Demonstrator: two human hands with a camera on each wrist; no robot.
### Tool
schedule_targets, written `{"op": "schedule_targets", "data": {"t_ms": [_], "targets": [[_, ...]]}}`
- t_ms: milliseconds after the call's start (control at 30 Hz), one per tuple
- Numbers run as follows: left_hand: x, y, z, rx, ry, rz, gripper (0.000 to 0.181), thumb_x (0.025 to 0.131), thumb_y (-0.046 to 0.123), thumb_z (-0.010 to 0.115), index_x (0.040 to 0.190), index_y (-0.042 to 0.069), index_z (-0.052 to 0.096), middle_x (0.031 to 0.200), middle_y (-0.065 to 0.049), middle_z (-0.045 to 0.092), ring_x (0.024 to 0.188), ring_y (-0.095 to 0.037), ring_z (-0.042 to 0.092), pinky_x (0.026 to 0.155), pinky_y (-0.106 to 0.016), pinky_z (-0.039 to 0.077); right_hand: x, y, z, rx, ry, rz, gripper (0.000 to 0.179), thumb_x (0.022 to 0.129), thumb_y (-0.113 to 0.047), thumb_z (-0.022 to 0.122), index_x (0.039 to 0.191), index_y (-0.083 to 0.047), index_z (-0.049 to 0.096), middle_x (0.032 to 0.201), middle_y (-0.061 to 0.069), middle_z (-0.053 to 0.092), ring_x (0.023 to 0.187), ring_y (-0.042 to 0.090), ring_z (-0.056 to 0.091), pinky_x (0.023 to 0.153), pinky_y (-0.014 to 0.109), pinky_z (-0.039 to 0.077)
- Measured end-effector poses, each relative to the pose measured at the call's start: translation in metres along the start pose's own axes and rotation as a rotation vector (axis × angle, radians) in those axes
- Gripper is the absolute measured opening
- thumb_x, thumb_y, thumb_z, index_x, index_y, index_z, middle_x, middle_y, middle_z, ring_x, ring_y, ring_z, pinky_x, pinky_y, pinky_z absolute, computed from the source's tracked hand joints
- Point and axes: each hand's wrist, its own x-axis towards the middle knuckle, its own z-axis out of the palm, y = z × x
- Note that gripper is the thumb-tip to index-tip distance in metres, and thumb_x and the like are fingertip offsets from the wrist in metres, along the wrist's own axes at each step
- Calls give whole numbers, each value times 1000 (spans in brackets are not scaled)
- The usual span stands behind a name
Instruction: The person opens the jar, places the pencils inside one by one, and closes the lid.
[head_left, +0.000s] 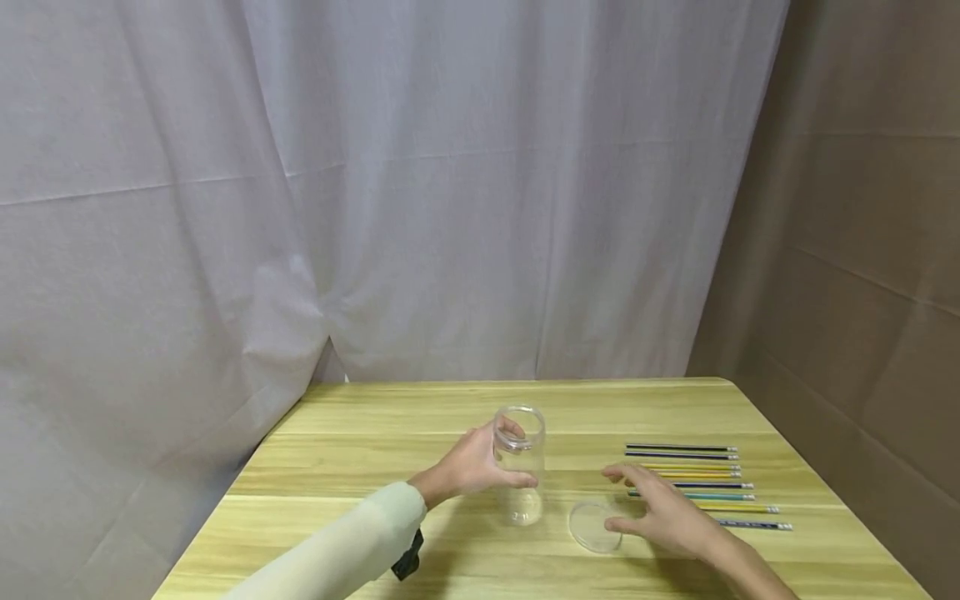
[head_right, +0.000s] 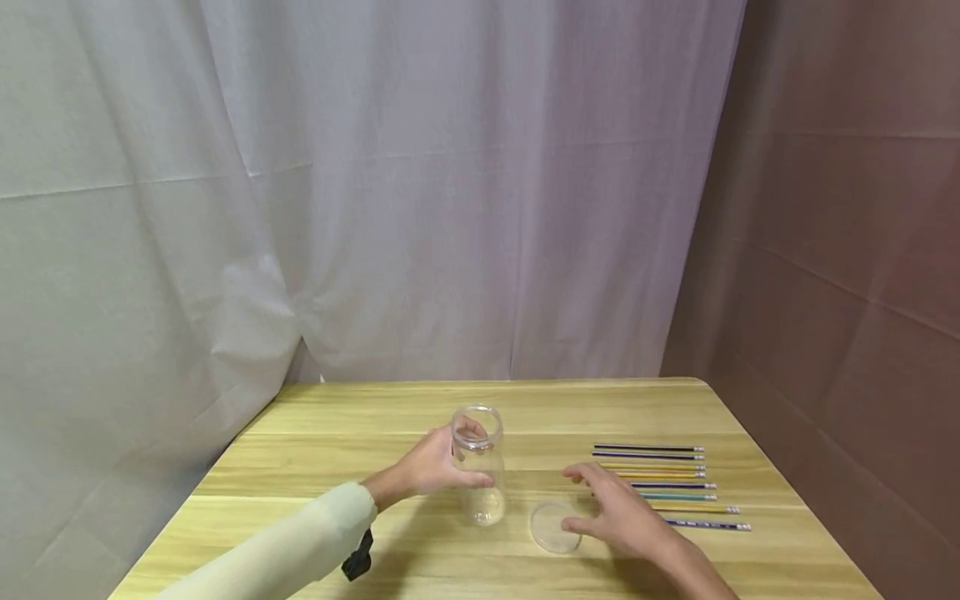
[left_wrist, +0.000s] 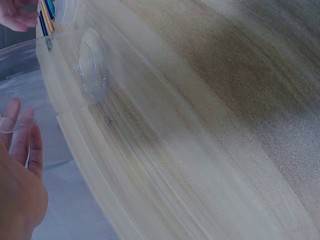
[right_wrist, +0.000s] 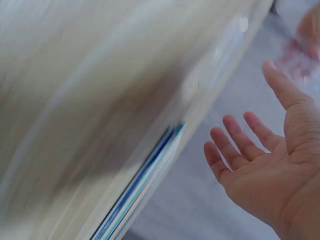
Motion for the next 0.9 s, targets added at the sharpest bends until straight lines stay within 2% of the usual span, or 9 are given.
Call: {"op": "schedule_targets", "data": {"t_ms": [133,300,467,667,900], "targets": [[0,0,0,9,2,2,73,75,54,94,130,22,60,121,6,72,104,-14,67,89,-33,54,-9,22,-18,52,43,51,39,94,-25,83,125,-4,70,119,9,73,105,28,67,84,41,58],[0,0,1,2,-5,6,74,76,54,94,132,21,59,123,6,72,113,-26,69,91,-35,54,-22,51,-29,85,42,85,18,94,-10,80,110,-3,75,104,5,75,85,6,64,73,27,56],[1,0,1,11,-1,12,74,75,55,94,132,22,59,123,6,73,113,-25,69,91,-35,53,-32,68,-28,89,53,101,15,91,-1,81,105,-1,76,96,7,75,80,3,63,70,26,56],[0,1,0,20,4,20,76,75,57,93,133,22,59,123,5,73,113,-22,69,92,-37,54,-36,74,-27,45,110,119,17,87,4,82,101,-3,76,92,3,74,76,1,61,66,24,53],[0,2,-1,23,4,23,76,75,57,93,133,21,58,125,4,73,114,-21,68,95,-39,53,-39,78,-26,20,154,73,18,82,6,85,95,-5,77,82,-5,70,70,1,58,61,24,51]]}}
